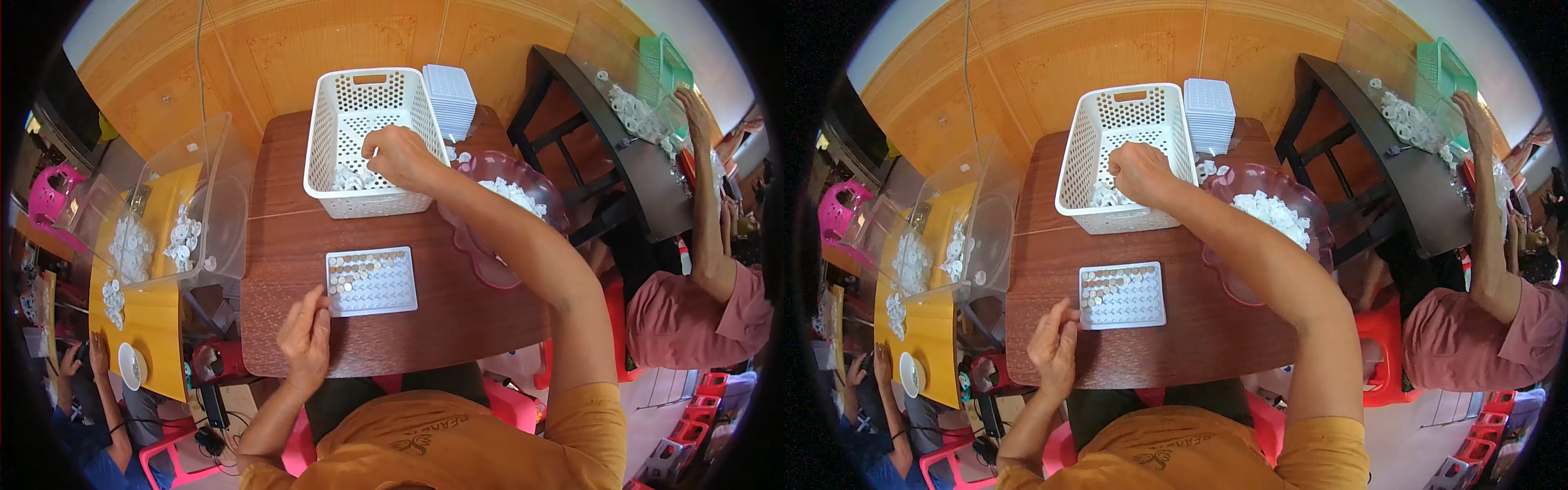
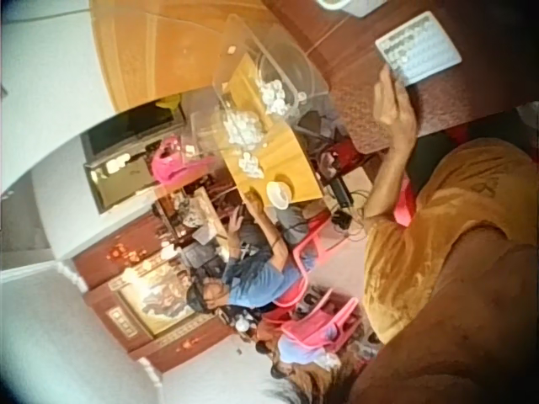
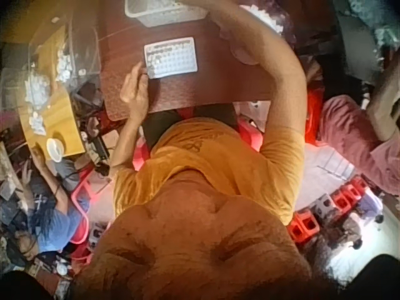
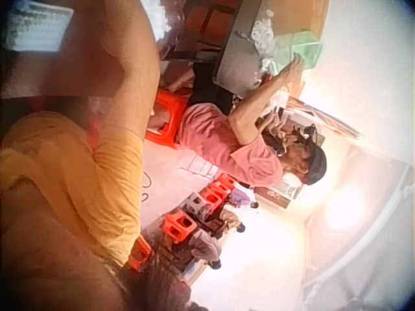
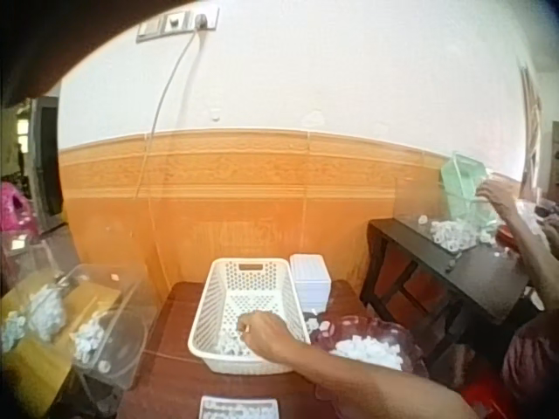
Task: The person assembles circular casings by hand, inserting internal parts and white filler material into them.
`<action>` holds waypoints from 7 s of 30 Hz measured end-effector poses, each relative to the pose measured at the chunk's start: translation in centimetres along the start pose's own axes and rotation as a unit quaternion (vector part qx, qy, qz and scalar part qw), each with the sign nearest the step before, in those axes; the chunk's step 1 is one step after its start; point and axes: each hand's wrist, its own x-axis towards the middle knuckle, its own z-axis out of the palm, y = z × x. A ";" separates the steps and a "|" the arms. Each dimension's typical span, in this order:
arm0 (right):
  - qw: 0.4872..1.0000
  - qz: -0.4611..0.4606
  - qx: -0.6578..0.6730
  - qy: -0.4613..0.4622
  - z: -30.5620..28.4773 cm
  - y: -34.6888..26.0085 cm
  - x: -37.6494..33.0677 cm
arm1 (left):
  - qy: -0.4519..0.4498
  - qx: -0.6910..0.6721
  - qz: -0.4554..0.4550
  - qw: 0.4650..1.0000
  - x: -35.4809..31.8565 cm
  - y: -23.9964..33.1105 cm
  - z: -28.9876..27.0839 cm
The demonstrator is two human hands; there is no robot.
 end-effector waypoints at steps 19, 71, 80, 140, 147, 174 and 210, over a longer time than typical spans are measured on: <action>0.966 -0.028 -0.145 -0.213 2.7 3.9 4.9 | 0.091 -0.192 -0.174 0.962 -2.1 -3.3 0.9; 0.703 0.321 0.635 -0.005 4.8 -9.5 -21.8 | -0.032 -0.314 -0.277 0.908 -2.4 4.0 1.8; 0.814 0.226 0.536 0.015 6.4 -9.5 -22.9 | -0.099 -0.161 -0.145 0.971 -1.7 3.4 0.9; 0.978 -0.160 -0.018 0.131 9.3 -8.3 -14.4 | -0.014 -0.549 -0.421 0.721 -3.6 -0.2 0.1; 0.973 -0.188 -0.023 0.135 9.4 -8.2 -14.9 | -0.006 -0.530 -0.424 0.734 -3.6 0.1 0.2; 0.955 -0.226 0.061 0.181 6.5 -10.0 -20.4 | -0.009 -0.384 -0.341 0.858 -3.6 3.1 2.1; 0.989 -0.027 0.091 0.112 7.4 -9.4 -16.5 | 0.043 -0.445 -0.393 0.804 -4.9 1.3 0.8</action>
